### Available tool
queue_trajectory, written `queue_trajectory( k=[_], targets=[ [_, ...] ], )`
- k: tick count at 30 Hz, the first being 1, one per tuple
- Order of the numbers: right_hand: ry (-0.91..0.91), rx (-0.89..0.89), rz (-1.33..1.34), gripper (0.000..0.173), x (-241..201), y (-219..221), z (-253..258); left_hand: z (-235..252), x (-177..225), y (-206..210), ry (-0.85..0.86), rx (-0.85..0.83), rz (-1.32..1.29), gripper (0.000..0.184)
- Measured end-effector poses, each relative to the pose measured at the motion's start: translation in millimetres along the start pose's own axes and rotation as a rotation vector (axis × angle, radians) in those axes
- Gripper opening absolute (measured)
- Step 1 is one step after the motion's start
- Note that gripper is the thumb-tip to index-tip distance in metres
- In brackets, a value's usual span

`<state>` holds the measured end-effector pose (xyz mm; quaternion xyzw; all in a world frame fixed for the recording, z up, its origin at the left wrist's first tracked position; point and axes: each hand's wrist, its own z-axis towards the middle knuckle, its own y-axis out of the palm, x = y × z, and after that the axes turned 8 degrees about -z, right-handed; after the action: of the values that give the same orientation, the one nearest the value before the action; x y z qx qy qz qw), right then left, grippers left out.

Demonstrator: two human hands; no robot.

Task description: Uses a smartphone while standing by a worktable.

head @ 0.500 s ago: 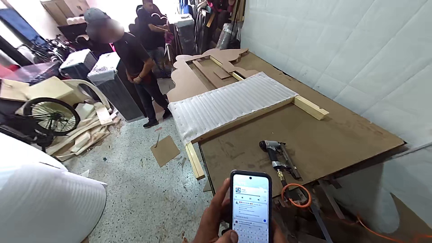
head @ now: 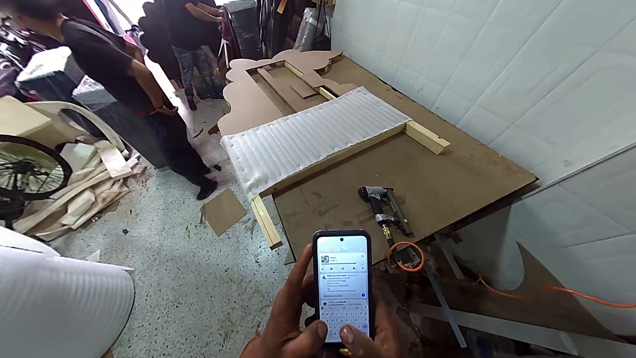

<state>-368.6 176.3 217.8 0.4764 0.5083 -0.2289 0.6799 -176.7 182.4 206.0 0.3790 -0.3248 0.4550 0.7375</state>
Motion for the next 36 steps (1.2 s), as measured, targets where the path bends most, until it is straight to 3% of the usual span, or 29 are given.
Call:
queue_trajectory(
  k=[4,9,17,28,34,36],
  targets=[
    [0.015,0.111,-0.067,0.061,-2.3,4.4,4.3,1.1,-2.6,3.7,0.012,0.028,0.057,0.095],
    [-0.016,-0.021,-0.033,0.069,1.5,-4.6,0.4,5.0,-2.0,6.7,0.007,0.092,0.093,0.098],
    [-0.016,-0.058,0.011,0.073,1.7,-8.2,0.7,1.5,-2.8,-1.7,-0.029,0.006,0.014,0.1],
    [-0.047,0.022,0.015,0.056,6.2,-5.9,4.3,3.2,-6.6,8.3,-0.028,0.107,0.097,0.114],
    [-0.039,0.015,0.034,0.059,5.7,-7.7,2.8,3.2,-6.1,4.8,-0.025,0.052,0.051,0.104],
    [-0.035,-0.031,0.008,0.069,4.2,-9.2,1.9,3.5,-5.3,2.4,-0.044,0.043,0.017,0.099]
  ],
)
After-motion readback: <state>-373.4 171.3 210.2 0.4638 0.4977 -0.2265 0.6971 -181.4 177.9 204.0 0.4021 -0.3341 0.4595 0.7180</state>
